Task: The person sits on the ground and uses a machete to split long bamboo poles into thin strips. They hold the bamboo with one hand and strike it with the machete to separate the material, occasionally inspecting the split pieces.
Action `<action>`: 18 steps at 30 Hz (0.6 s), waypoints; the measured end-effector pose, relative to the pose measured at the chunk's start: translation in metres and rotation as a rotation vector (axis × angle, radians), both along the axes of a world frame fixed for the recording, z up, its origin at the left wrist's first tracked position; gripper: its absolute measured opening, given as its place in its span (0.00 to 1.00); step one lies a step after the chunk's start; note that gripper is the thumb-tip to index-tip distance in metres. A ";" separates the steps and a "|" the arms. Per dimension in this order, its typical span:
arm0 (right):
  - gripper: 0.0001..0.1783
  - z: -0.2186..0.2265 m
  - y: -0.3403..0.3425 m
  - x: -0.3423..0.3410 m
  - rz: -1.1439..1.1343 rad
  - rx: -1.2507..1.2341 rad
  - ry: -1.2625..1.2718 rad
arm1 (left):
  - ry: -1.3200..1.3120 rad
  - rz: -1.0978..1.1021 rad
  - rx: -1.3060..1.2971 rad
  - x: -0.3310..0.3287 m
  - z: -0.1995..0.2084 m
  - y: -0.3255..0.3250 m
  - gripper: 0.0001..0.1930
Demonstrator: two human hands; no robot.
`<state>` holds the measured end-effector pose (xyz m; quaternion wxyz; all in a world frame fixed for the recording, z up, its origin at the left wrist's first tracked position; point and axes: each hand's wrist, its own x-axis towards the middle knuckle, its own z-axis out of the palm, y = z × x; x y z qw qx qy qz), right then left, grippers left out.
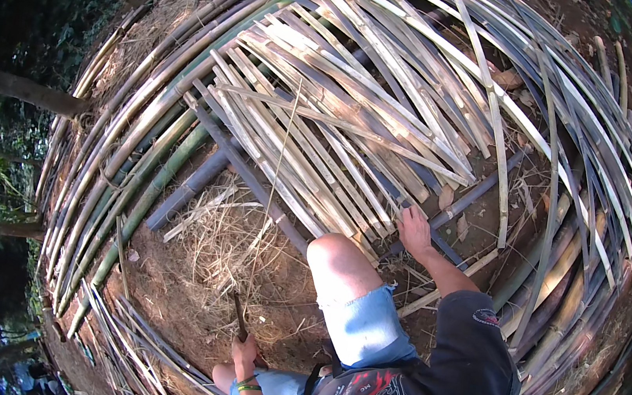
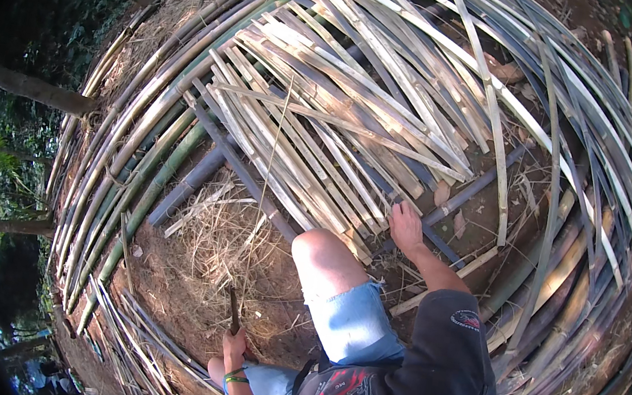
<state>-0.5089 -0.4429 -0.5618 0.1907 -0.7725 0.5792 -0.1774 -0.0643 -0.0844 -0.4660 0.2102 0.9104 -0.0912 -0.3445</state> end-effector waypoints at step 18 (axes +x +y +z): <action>0.29 -0.009 -0.151 0.012 -0.235 0.263 0.264 | -0.151 -0.128 0.163 0.008 0.006 0.012 0.22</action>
